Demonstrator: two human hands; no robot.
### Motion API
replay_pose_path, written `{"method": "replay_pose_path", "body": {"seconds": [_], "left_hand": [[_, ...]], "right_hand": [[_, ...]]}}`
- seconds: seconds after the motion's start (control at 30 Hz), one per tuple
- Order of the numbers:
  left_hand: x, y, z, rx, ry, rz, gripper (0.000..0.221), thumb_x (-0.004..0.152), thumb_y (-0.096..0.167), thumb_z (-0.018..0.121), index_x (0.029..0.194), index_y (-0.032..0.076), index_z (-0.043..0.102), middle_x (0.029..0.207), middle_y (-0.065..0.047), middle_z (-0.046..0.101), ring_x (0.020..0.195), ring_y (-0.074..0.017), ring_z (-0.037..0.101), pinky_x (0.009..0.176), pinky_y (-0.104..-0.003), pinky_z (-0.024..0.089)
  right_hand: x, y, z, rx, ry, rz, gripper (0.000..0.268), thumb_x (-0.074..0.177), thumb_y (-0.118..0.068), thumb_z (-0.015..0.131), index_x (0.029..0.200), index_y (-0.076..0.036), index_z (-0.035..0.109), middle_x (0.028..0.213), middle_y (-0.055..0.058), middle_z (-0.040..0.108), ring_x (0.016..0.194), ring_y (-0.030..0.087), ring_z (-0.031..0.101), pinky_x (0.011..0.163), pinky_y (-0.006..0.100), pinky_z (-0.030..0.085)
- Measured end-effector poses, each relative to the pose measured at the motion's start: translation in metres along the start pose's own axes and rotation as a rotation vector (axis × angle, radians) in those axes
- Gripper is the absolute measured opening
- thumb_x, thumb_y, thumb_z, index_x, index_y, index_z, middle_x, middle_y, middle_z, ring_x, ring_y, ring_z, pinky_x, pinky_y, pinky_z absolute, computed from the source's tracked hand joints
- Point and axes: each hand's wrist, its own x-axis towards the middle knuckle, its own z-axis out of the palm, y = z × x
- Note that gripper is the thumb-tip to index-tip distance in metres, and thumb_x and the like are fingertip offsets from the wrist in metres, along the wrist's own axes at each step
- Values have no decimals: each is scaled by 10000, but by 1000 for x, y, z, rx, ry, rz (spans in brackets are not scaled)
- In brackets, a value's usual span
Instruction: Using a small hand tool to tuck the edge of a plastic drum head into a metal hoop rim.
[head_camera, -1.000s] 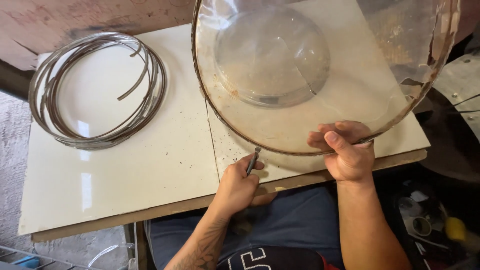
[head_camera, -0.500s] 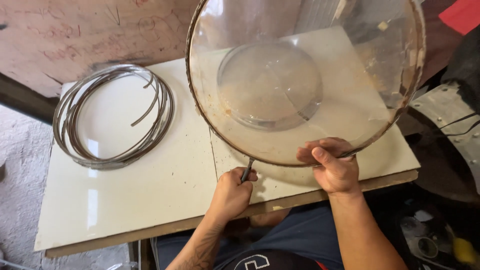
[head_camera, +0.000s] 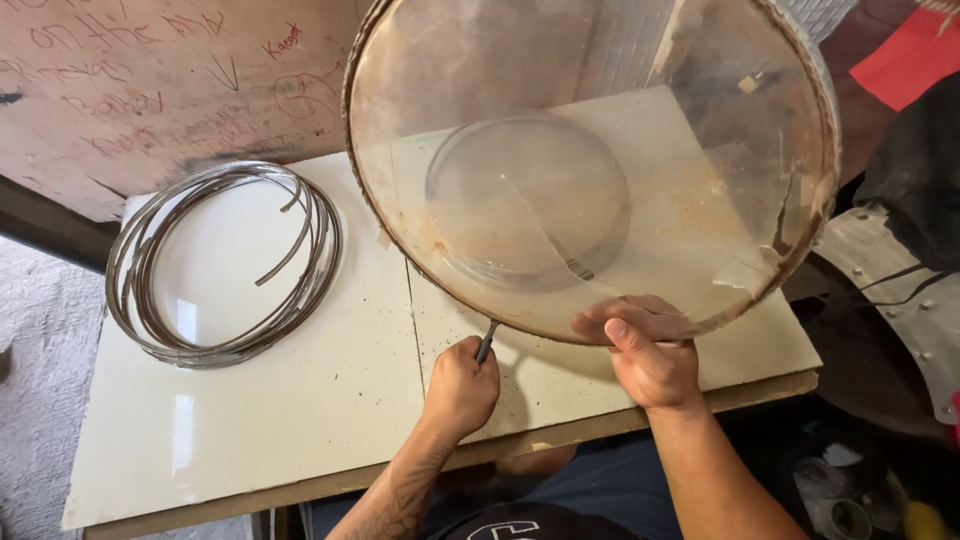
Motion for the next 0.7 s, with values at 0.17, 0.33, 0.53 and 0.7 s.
{"method": "replay_pose_path", "body": {"seconds": [0.17,0.33,0.53,0.7], "left_hand": [[8,-2,6,-8,16,26,265,880,114,481,664,11,595,494,-169,506,527,-358,579,574,-407,504],[19,-9,12,-11,37,47,252,865,116,462,642,40,551,484,-149,463,485,-296,531,538,-364,492],[24,-4,12,-1,31,83,243,855,96,465,630,42,536,468,-146,455,467,-298,515,516,-356,481],[28,-14,12,-4,36,18,224,846,102,499,648,42,586,479,-134,488,485,-274,518,540,-342,479]], "right_hand": [[9,10,-7,104,226,115,225,975,-57,614,1191,-61,674,1149,318,733,1017,524,721,861,738,580],[32,3,8,108,480,255,248,934,-170,717,1157,-72,669,1129,300,731,942,528,721,787,700,617],[46,9,5,123,633,381,251,952,-160,700,1182,-87,634,1158,292,715,987,557,702,809,683,607],[45,24,-8,187,583,458,230,986,-182,658,1205,-123,622,1148,307,709,1035,554,697,892,665,590]]}}
